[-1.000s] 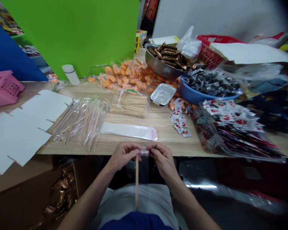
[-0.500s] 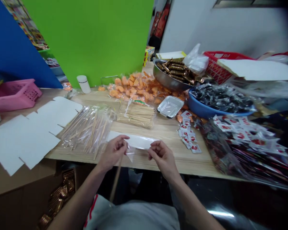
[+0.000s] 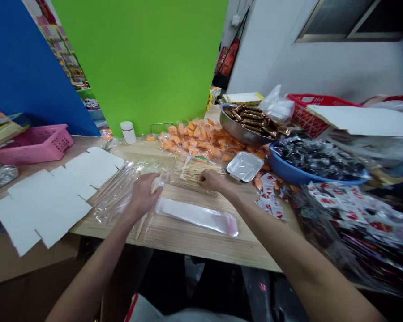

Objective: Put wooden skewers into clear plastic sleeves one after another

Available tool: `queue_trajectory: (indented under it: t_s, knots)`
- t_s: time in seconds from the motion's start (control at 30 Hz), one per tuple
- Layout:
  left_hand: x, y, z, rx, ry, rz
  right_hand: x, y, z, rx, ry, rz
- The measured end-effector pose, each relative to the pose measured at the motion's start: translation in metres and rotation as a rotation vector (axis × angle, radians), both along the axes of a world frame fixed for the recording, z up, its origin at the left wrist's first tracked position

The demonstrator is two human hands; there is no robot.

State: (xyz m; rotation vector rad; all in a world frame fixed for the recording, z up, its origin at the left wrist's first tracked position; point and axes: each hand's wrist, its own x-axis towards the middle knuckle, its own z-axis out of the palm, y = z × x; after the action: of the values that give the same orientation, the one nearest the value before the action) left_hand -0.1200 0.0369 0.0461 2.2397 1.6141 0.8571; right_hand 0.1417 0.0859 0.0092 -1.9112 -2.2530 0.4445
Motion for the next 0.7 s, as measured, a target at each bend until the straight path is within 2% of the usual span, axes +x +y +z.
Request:
queue_trajectory:
  t_s: [0.13,0.27,0.47,0.6,0.7]
  knots:
    - [0.027,-0.042,-0.019,-0.020,-0.196,-0.026,0.003,0.007,-0.001,-0.024,-0.059,0.034]
    - [0.052,-0.066,-0.026,-0.158,-0.337,-0.039,0.004,0.007,0.007,0.006,-0.086,0.072]
    - [0.084,-0.074,-0.028,-0.331,-0.490,-0.113,0.009,-0.002,0.017,0.078,-0.082,0.057]
    - [0.099,-0.074,-0.031,-0.478,-0.682,-0.167,0.019,-0.011,0.024,0.085,-0.026,0.022]
    - [0.107,-0.075,-0.031,-0.592,-0.853,-0.174,0.031,-0.027,0.032,0.055,0.055,-0.006]
